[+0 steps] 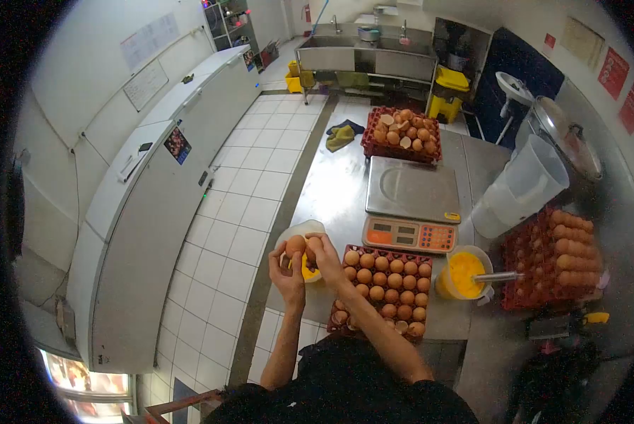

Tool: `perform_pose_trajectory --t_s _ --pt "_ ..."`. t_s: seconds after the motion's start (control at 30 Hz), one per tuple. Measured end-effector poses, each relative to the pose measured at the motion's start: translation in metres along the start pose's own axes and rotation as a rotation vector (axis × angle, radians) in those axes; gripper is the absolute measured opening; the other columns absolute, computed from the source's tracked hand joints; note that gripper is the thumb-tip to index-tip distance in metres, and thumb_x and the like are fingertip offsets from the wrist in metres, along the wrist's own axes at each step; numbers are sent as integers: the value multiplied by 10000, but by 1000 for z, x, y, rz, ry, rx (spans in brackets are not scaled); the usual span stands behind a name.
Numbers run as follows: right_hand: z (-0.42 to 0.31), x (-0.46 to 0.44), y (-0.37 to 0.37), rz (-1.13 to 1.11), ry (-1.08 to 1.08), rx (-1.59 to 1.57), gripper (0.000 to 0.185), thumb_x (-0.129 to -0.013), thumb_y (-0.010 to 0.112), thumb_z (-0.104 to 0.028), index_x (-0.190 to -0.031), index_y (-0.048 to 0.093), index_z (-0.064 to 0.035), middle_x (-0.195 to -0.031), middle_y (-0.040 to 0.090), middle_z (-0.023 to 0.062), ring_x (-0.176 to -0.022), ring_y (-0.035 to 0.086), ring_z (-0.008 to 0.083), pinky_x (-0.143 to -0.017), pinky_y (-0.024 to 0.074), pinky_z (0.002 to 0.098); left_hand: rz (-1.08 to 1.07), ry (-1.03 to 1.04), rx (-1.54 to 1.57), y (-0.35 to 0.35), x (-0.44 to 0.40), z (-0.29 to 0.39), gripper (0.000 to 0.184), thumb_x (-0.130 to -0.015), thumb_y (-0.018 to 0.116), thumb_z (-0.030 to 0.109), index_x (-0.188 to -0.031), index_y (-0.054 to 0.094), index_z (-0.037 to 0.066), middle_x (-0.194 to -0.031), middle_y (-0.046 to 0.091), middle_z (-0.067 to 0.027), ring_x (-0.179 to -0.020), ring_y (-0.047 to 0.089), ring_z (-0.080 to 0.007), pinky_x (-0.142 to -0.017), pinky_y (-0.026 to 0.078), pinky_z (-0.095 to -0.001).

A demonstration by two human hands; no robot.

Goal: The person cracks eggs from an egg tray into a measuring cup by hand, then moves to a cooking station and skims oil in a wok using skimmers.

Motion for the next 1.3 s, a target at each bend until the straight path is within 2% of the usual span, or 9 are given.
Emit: perform_pose_trajectory --t_s 0.1,0.17,0.2,0.4,0.57,0.83,1.13,1.2,1.3 --pt "-13 -11 -9 -88 -144 307 287 -997 582 -146 -1267 580 -48 -1083 593 69 -919 579 128 -766 502 246 -14 -13 21 -10 -14 -8 395 -960 659 59 -1325 537 -31 -1281 579 -129 -1160 605 -216 -994 507 -320" --pt "-49 0 6 -159 -345 582 386 -943 652 -108 -1312 566 -33 -1160 621 105 -1065 610 167 -929 523 284 -171 -75 18 -6 -22 -18 373 -959 668 77 -1299 565 -38 -1284 604 -138 -1150 622 -214 -980 521 -311" --pt "-55 -1 10 -215 -302 591 479 -904 718 -122 -1346 557 -30 -1275 623 136 -1201 589 197 -1056 478 318 -165 -69 19 -10 -26 -15 373 -959 668 77 -1299 565 -38 -1284 604 -138 -1150 622 -214 -980 521 -311" --pt "-66 -13 18 -324 -337 788 470 -870 789 -179 -1288 623 -45 -1239 676 129 -1127 643 194 -1015 517 315 -381 -117 -73 -10 -55 -1 384 -955 696 125 -1293 622 -42 -1201 684 -141 -1071 679 -205 -934 554 -302" --pt "-70 -18 29 -335 -462 792 429 -863 780 -132 -1257 637 -41 -1138 710 113 -1043 674 182 -961 546 300 -578 -183 -167 -10 -73 -3 418 -927 748 175 -1278 652 -32 -1147 714 -129 -1034 697 -193 -895 574 -303" --pt "-80 -18 36 -304 -539 707 416 -836 777 -82 -1226 640 -37 -1090 711 93 -1003 671 150 -917 559 282 -678 -205 -271 -4 -89 23 468 -906 779 210 -1285 645 -30 -1194 701 -150 -1086 690 -231 -959 565 -343" --pt "-91 -24 30 -339 -596 761 380 -849 759 -71 -1205 626 -43 -1119 702 119 -968 701 193 -881 591 309 -749 -270 -202 0 -96 24 488 -907 779 202 -1301 631 -45 -1262 673 -175 -1157 662 -248 -1030 541 -377" --pt "-100 -16 37 -358 -797 884 392 -843 750 -65 -1216 627 -62 -1069 694 123 -912 712 239 -830 603 324 -765 -268 -209 1 -98 24 481 -909 777 205 -1300 635 -37 -1268 673 -169 -1165 658 -244 -1037 536 -385" --pt "-104 -11 42 -375 -821 1057 406 -840 743 -54 -1229 628 -85 -990 674 123 -855 707 282 -766 614 342 -873 -202 -274 7 -101 31 467 -909 777 217 -1304 648 3 -1258 679 -136 -1161 657 -230 -1037 534 -386"
Point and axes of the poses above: each hand's wrist, its own x-axis away from the middle knuckle, its own y-axis out of the palm, z = x × y, the point moved 9 cm from there along -x, towards the middle knuckle
